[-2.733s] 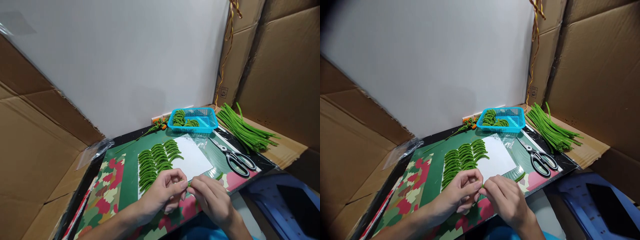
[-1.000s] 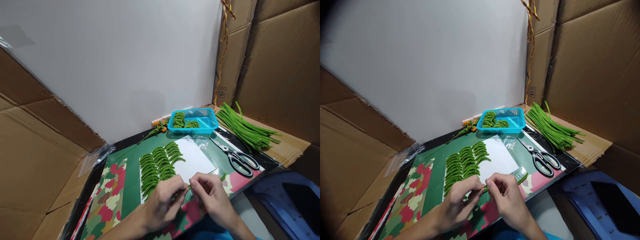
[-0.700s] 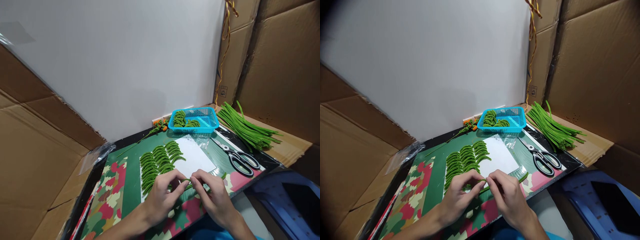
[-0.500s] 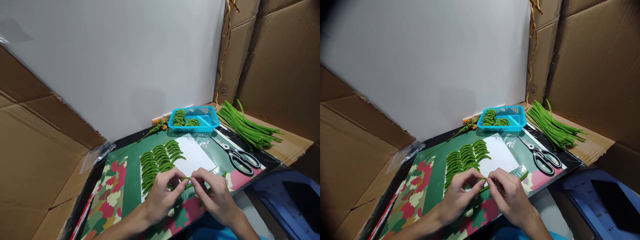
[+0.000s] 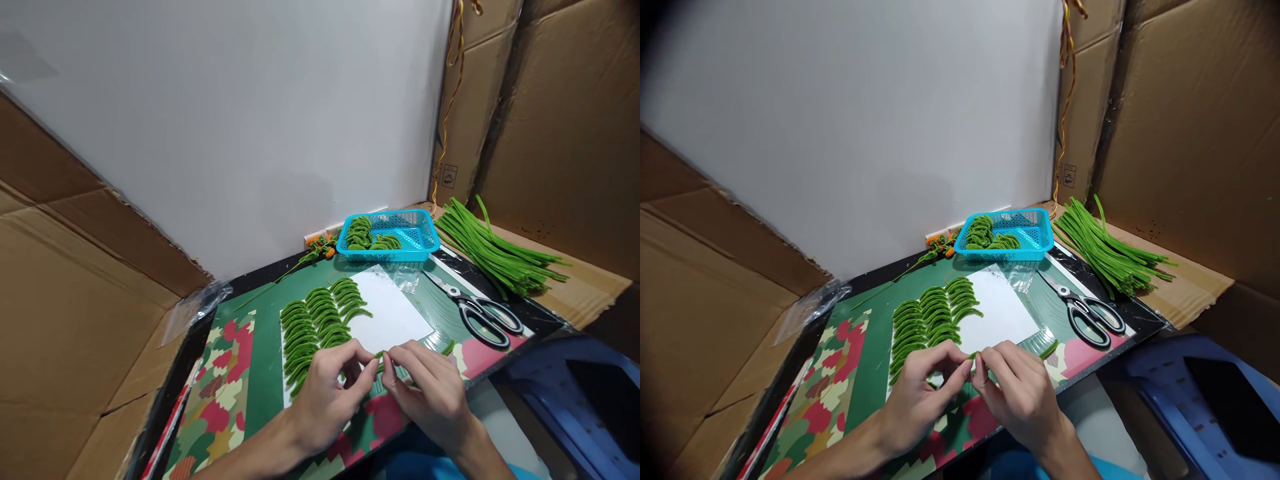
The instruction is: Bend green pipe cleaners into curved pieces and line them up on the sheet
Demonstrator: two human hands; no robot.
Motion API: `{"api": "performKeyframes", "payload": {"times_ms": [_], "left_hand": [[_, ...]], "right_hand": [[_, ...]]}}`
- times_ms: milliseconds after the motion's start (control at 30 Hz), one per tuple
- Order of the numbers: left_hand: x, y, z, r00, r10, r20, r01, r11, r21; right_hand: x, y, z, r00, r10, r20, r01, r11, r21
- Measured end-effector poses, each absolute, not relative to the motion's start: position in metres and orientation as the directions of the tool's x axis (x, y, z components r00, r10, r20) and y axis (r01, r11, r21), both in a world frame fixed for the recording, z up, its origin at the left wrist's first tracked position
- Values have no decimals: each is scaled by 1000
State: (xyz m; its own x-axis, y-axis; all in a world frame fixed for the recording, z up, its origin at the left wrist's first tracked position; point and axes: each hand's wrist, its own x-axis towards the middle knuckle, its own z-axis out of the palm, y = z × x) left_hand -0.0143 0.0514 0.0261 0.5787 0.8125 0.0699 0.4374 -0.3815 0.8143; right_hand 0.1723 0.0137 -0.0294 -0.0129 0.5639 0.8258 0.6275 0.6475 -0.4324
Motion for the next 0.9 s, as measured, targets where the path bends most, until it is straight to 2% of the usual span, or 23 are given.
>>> {"api": "performKeyframes", "payload": {"times_ms": [267,400,533,667,800,900], "left_hand": [[-15,48,24,610,769,191,444,-531,722],[-17,50,25,682,654,328,381,-700,605],[-17,54,24,709,593,380,366,-771,521],[-14,56,19,729,573,373,407,-802,437],[-13,58,14,767,525,369,449,-850,275],[-13,59,12,789,516,333,474,-856,205]], "right_hand": [[172,12,-31,-82,530,844,671,656,-346],[170,12,-28,-69,529,846,668,654,-355],[175,14,-26,-32,619,785,638,617,-460],[187,13,-24,-103,745,659,546,596,-589],[196,11,-24,-131,765,630,532,590,-607],[200,10,-24,-188,771,609,534,600,-595]]}}
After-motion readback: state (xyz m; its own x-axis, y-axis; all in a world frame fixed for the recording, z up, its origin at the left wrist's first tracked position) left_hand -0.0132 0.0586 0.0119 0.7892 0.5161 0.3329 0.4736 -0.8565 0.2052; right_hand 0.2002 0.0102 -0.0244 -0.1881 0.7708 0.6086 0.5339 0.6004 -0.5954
